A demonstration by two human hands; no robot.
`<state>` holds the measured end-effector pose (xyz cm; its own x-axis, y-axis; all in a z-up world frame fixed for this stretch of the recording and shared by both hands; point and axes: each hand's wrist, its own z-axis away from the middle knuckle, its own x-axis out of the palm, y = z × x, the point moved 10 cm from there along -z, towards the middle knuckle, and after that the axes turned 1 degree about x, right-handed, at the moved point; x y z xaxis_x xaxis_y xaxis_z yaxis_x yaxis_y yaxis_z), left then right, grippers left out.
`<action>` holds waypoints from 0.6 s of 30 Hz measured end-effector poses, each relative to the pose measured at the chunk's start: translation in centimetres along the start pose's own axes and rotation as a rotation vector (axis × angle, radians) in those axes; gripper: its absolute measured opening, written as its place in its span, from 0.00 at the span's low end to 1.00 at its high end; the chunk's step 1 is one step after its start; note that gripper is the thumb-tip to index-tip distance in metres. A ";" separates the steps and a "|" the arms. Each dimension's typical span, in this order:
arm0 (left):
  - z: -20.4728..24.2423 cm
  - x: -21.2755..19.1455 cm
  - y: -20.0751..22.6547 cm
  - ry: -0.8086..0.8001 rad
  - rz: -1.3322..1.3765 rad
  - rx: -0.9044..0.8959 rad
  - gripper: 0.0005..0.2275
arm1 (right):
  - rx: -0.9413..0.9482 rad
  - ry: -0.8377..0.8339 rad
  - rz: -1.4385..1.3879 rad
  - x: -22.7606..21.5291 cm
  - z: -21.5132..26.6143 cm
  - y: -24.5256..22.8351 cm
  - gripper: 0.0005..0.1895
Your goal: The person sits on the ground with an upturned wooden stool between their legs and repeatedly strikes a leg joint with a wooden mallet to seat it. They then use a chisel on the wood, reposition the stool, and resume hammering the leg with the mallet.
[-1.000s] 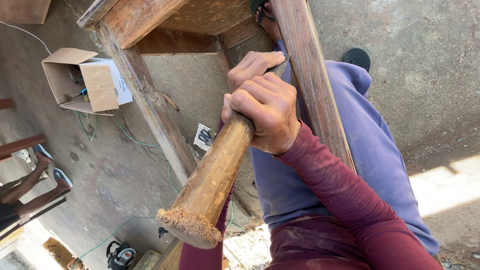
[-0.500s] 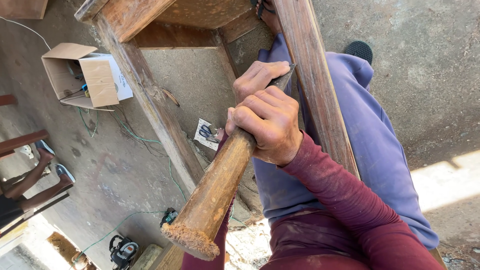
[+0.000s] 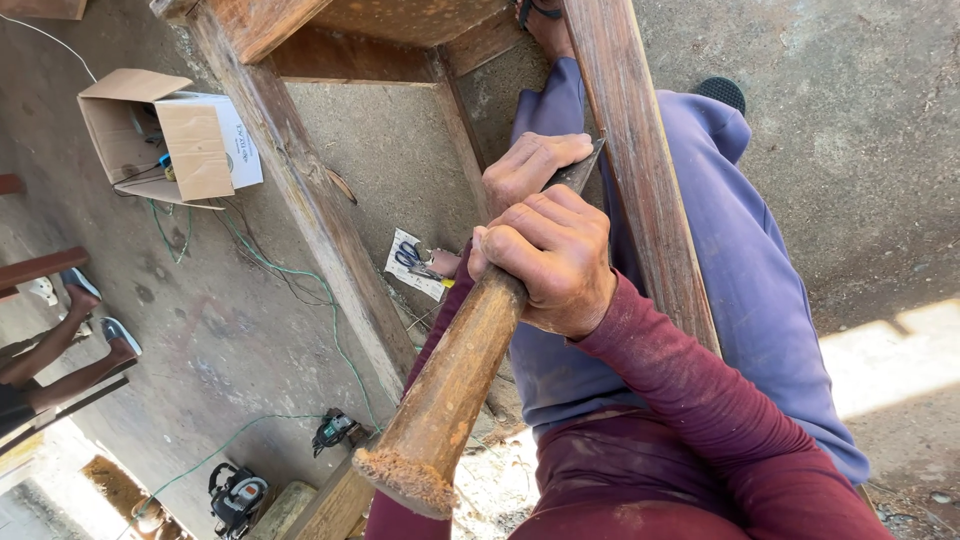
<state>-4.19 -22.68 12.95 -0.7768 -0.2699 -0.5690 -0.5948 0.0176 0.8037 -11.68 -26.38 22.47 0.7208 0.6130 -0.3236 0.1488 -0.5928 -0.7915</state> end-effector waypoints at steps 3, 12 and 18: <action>-0.8 0.4 0.7 0.000 0.004 0.009 0.20 | -0.007 -0.002 -0.026 -0.2 0.3 0.0 0.13; -0.7 0.6 1.6 0.006 0.004 0.020 0.20 | -0.019 -0.035 0.014 0.0 1.7 -0.8 0.11; -0.7 1.0 1.4 0.015 0.002 0.035 0.20 | -0.004 -0.003 -0.014 -0.6 2.1 -1.0 0.11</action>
<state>-5.62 -23.56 13.60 -0.7747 -0.2846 -0.5647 -0.6007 0.0522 0.7978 -13.68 -24.99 22.36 0.7165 0.6230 -0.3138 0.1617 -0.5859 -0.7941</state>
